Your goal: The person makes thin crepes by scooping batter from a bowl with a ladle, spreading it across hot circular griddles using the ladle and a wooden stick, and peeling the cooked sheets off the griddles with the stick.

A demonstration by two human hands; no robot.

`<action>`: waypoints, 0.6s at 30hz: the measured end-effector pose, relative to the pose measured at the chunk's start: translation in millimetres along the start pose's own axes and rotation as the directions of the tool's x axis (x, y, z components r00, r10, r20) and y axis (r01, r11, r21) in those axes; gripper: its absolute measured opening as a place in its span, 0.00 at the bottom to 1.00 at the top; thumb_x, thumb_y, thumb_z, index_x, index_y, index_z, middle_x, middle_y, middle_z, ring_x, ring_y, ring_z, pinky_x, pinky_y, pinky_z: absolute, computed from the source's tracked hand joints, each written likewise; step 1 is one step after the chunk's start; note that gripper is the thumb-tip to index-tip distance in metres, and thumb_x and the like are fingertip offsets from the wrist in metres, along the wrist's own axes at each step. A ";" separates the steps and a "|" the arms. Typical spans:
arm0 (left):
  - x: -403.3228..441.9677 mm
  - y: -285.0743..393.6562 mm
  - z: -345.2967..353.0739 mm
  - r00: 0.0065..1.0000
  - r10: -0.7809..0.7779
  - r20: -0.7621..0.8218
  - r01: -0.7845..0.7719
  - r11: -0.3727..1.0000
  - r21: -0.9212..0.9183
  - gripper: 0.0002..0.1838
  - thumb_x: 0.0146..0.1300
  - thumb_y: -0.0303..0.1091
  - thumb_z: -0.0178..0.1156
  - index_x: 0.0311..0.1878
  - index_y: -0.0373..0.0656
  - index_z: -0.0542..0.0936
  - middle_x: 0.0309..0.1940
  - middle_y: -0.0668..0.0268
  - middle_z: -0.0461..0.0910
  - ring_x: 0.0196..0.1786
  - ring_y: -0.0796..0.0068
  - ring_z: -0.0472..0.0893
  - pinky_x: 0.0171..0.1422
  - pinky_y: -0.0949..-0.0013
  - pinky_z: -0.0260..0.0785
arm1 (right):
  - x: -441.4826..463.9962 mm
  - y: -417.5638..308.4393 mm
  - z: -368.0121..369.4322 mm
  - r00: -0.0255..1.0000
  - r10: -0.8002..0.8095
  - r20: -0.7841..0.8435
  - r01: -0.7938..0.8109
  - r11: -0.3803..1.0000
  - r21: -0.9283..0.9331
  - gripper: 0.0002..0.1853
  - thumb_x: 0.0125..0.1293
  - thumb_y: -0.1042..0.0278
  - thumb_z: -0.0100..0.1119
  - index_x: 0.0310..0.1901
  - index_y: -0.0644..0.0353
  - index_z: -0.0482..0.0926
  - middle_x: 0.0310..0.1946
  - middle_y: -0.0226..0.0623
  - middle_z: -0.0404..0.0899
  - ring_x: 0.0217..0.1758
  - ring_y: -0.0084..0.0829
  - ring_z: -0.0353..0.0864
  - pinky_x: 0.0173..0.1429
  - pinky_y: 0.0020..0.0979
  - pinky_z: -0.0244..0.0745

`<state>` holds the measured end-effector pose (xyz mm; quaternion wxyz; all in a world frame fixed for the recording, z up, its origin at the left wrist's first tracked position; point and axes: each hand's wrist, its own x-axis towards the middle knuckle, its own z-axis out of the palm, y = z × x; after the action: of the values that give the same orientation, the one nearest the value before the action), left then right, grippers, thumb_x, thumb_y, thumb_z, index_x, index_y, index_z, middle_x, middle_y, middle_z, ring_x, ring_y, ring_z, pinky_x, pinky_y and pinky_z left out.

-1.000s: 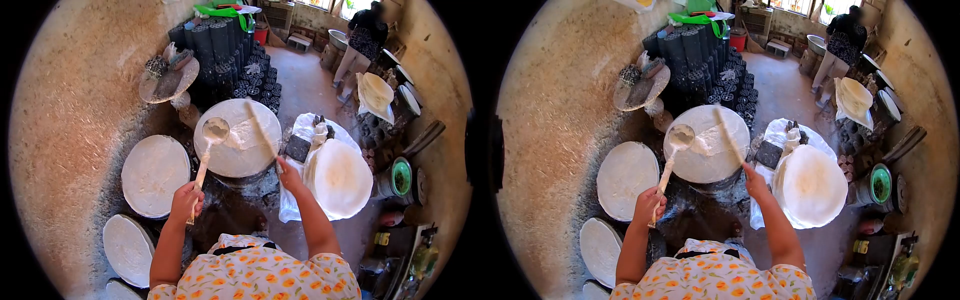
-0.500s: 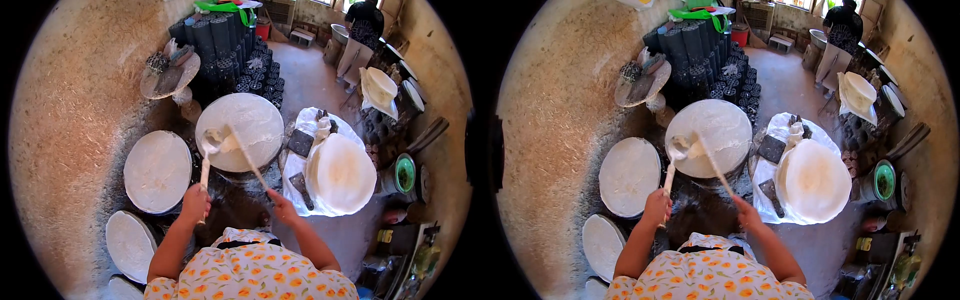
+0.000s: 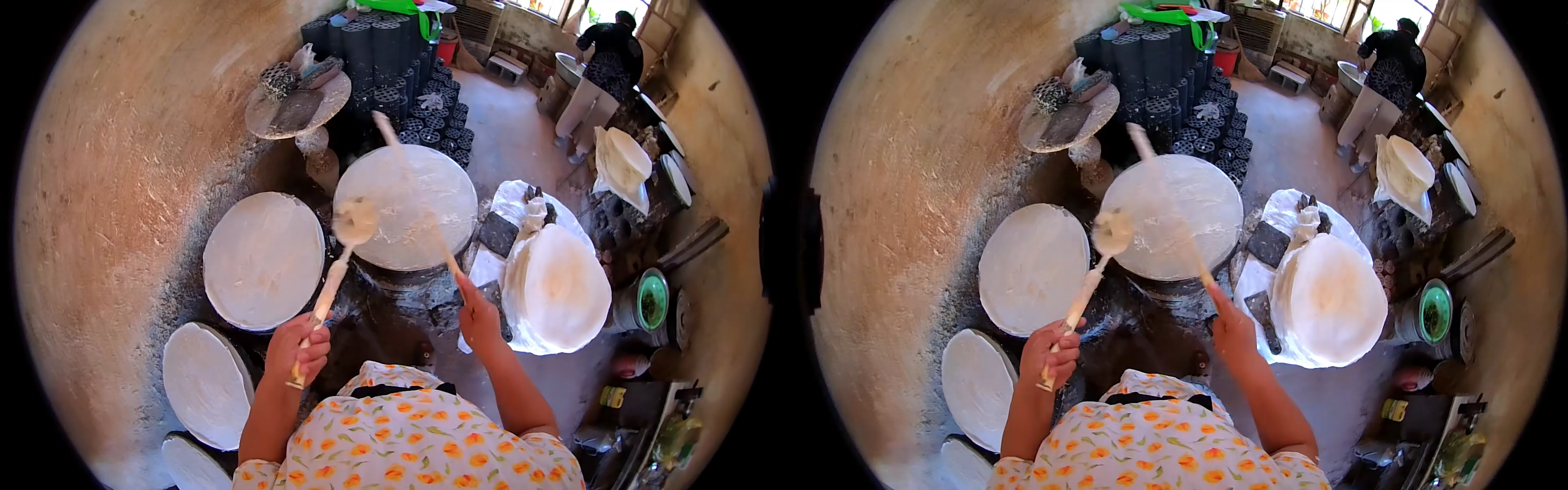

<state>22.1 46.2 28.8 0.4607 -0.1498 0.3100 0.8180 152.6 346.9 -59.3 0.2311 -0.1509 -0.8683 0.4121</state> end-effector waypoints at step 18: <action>-2.0 3.5 -5.7 0.981 0.185 -0.051 -0.171 0.964 0.201 0.16 0.65 0.28 0.45 0.54 0.31 0.67 0.23 0.66 0.65 0.12 0.85 0.61 0.10 0.79 0.58 | -31.1 92.3 -13.8 0.944 0.326 -0.056 -0.330 0.941 -0.077 0.36 0.54 0.85 0.43 0.67 0.48 0.64 0.51 0.55 0.75 0.54 0.47 0.75 0.55 0.35 0.69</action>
<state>19.9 39.9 26.8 0.3867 -0.1036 0.4172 0.8159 192.8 398.5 -132.8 0.1710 -0.3117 -0.8428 0.4042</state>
